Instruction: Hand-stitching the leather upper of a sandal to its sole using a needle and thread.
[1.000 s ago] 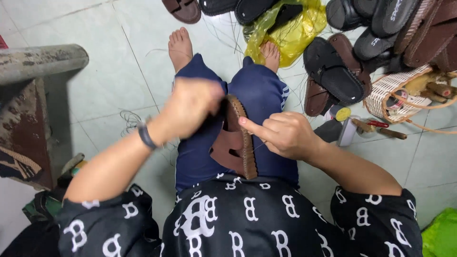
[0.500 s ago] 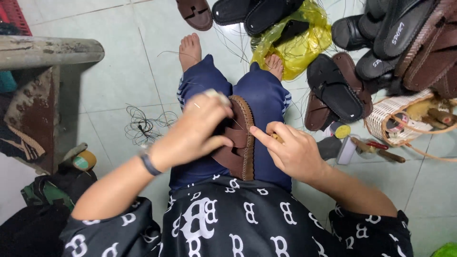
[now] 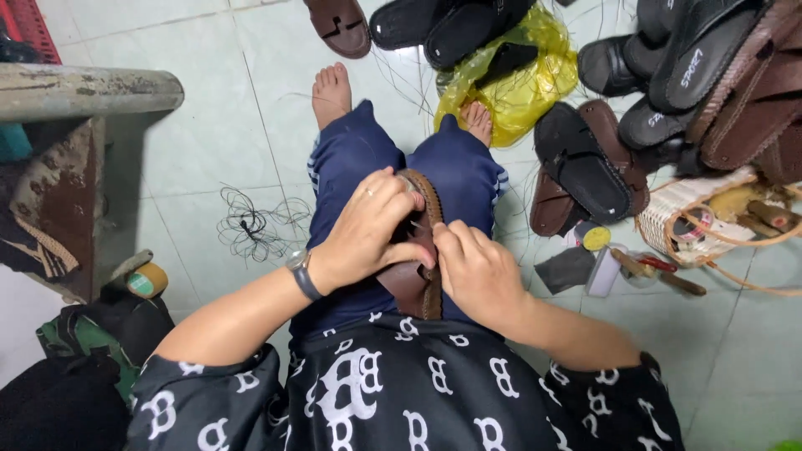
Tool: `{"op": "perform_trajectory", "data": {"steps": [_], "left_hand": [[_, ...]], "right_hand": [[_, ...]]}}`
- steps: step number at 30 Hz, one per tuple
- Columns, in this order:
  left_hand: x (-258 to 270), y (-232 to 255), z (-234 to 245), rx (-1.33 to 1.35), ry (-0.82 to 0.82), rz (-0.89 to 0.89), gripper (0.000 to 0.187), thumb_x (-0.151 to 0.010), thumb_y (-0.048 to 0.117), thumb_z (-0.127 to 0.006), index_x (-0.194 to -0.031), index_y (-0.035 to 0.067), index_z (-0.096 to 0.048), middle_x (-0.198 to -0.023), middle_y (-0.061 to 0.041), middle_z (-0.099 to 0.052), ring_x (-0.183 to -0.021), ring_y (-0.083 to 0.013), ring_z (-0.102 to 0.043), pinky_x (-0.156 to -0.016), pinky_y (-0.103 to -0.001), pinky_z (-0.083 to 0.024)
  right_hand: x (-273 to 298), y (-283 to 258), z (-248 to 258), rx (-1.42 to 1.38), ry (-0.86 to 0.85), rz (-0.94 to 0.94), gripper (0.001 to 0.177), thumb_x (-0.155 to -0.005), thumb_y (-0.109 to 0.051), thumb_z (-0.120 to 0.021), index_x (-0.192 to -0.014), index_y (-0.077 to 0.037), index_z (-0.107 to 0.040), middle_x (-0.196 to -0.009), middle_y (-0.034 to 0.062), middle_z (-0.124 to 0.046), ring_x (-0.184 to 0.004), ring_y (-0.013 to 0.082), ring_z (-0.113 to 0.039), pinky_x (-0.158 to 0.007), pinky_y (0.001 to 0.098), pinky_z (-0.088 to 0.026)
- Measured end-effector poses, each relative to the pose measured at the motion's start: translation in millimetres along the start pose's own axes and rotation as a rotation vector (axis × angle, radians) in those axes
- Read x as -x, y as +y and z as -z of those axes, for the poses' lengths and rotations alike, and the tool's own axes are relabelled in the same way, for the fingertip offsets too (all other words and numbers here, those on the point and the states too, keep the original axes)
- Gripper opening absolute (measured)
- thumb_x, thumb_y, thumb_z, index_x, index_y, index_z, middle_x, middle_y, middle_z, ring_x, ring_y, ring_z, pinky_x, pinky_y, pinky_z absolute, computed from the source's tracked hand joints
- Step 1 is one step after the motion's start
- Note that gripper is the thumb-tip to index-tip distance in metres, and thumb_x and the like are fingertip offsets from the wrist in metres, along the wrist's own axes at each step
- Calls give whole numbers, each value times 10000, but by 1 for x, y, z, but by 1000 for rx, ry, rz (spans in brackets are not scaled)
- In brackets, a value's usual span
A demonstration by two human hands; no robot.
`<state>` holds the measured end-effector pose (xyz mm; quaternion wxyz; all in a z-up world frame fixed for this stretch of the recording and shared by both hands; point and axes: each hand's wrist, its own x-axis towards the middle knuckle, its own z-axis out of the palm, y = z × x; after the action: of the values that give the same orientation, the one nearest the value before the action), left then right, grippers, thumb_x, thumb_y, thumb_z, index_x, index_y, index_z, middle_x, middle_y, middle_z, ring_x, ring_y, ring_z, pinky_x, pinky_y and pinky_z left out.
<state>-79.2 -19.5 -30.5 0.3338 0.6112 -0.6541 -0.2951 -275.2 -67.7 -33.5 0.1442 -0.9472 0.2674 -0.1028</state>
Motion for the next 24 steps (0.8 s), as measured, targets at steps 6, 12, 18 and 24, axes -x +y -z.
{"op": "perform_trajectory", "data": {"steps": [6, 12, 18, 24], "left_hand": [[-9, 8, 40, -214, -178, -114, 662, -711, 601, -629, -1061, 44, -554, -795, -88, -533, -749, -272, -614, -731, -432, -485], [-21, 28, 69, 519, -272, 176, 113, -857, 125, -681, -804, 39, -631, -972, -107, -654, -865, -263, -649, -814, -426, -494], [-17, 16, 53, 788, -260, 221, 157, -880, 19, -613, -971, 77, -728, -889, -70, -655, -702, -93, -529, -550, -228, -484], [-20, 17, 52, 554, -155, 74, 69, -857, 20, -649, -896, 41, -702, -795, -93, -624, -726, -249, -616, -642, -340, -506]], "right_hand": [[-4, 0, 17, -346, -33, -77, 156, -949, -146, -536, -1093, -90, -559, -787, -6, -541, -639, 252, -630, -425, 330, -507], [6, -9, 13, -464, -33, -175, 240, -943, -129, -553, -1175, -65, -564, -893, 43, -577, -728, 274, -649, -505, 342, -552], [3, -18, 11, -491, 13, -200, 210, -951, -106, -531, -1143, -23, -553, -889, 103, -600, -731, 335, -656, -503, 372, -546], [6, -18, 7, -511, 9, -231, 202, -962, -113, -518, -1135, -12, -548, -897, 104, -605, -759, 333, -662, -546, 365, -559]]}}
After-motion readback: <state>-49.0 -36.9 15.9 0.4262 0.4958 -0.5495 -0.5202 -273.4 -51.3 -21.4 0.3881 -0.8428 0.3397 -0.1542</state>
